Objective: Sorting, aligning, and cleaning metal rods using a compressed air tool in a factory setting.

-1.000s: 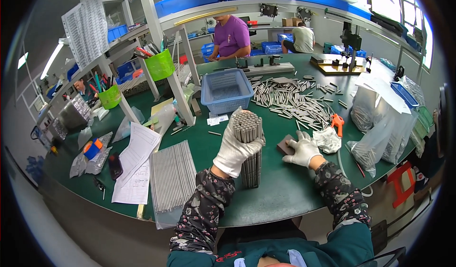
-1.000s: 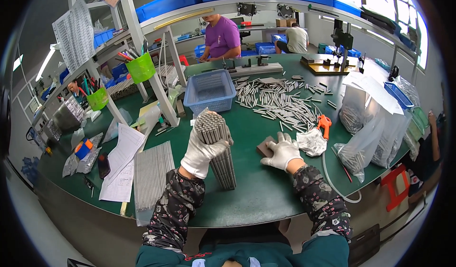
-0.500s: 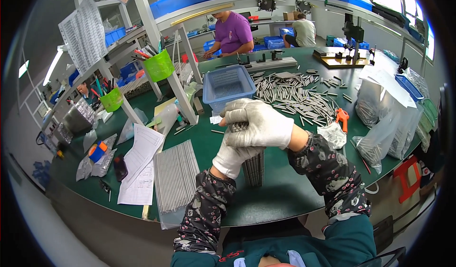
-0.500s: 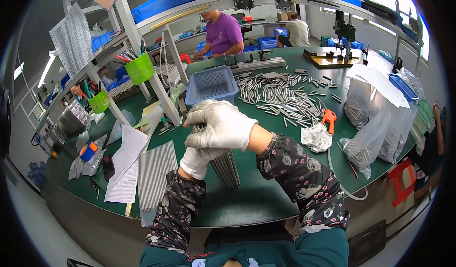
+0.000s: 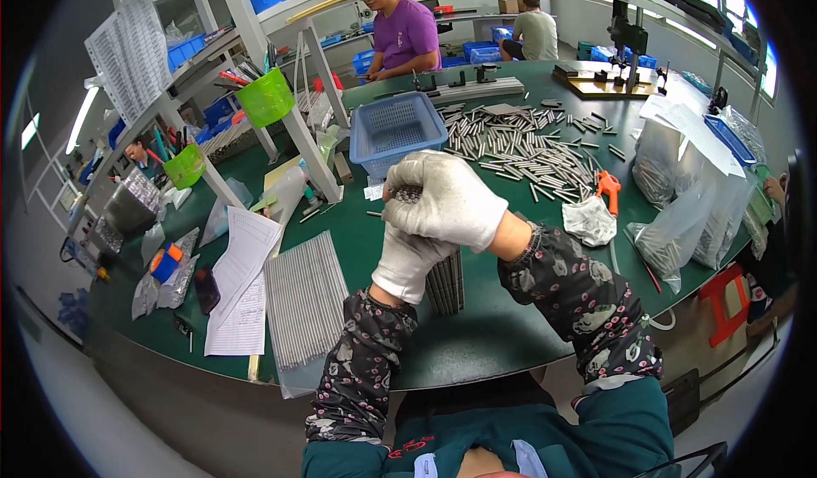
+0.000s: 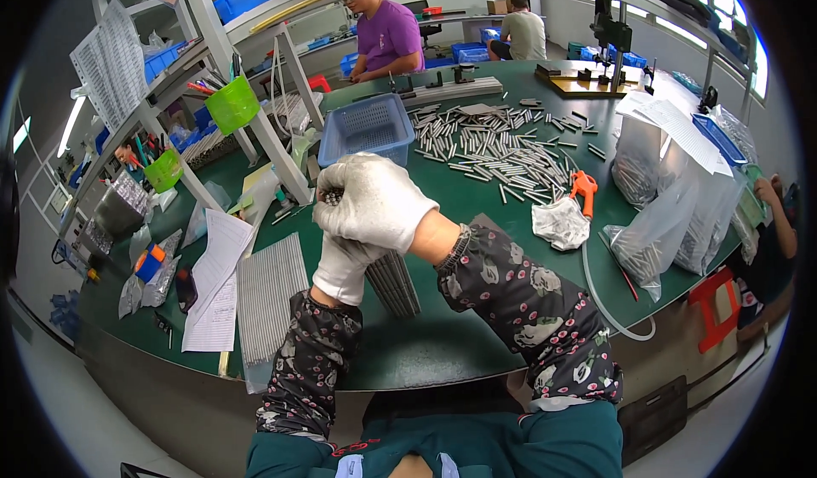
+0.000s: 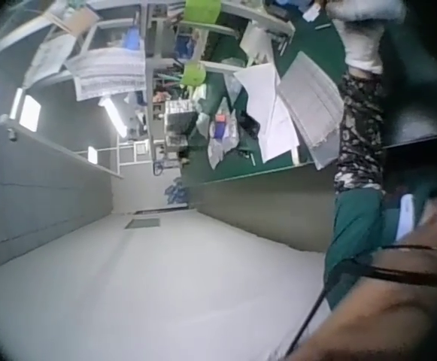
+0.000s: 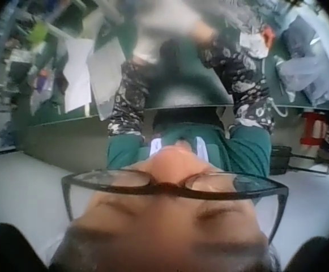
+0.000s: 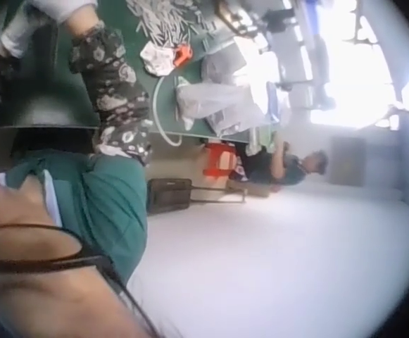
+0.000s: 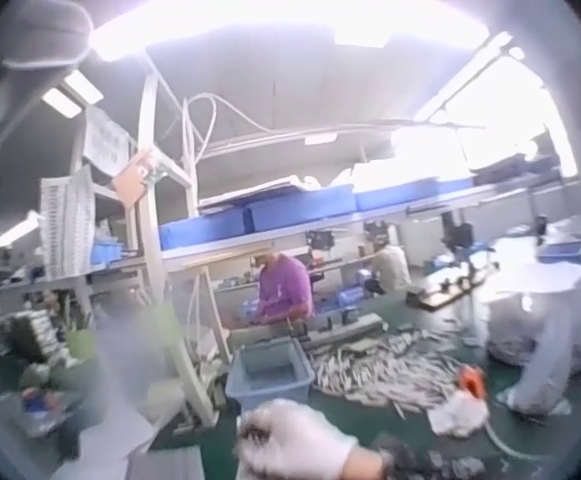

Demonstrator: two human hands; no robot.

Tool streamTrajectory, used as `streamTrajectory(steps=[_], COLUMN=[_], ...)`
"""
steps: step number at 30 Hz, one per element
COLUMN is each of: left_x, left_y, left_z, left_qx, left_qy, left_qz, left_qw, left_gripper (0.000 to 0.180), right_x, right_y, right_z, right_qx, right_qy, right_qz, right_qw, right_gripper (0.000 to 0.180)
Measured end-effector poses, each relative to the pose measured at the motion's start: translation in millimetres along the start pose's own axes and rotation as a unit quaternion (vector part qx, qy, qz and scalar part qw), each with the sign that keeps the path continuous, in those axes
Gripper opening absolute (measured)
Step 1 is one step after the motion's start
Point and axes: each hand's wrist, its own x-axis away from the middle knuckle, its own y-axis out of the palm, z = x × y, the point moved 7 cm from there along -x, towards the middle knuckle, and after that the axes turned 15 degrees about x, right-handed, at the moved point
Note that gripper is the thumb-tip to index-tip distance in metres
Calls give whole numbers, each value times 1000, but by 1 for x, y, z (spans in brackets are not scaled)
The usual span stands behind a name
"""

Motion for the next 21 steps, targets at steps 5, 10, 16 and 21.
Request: streamTrajectory(steps=[5, 10, 16, 21], left_x=[-2, -11, -9, -8], left_y=[-6, 15, 7, 6], left_z=[-24, 25, 15, 14], left_qx=[273, -58, 53, 13], left_qy=[-186, 9, -42, -39], left_qz=[162, 17, 27, 10], left_qw=[930, 998, 997, 999], left_gripper=[55, 52, 57, 64], right_x=[10, 21, 26, 38], right_y=[4, 2, -1, 21], right_z=[11, 16, 25, 30], right_qx=[-261, -397, -451, -422], right_qy=[105, 110, 115, 141], right_qz=[-93, -65, -66, -105], right_qw=[955, 909, 882, 890], right_gripper=[41, 50, 90, 85])
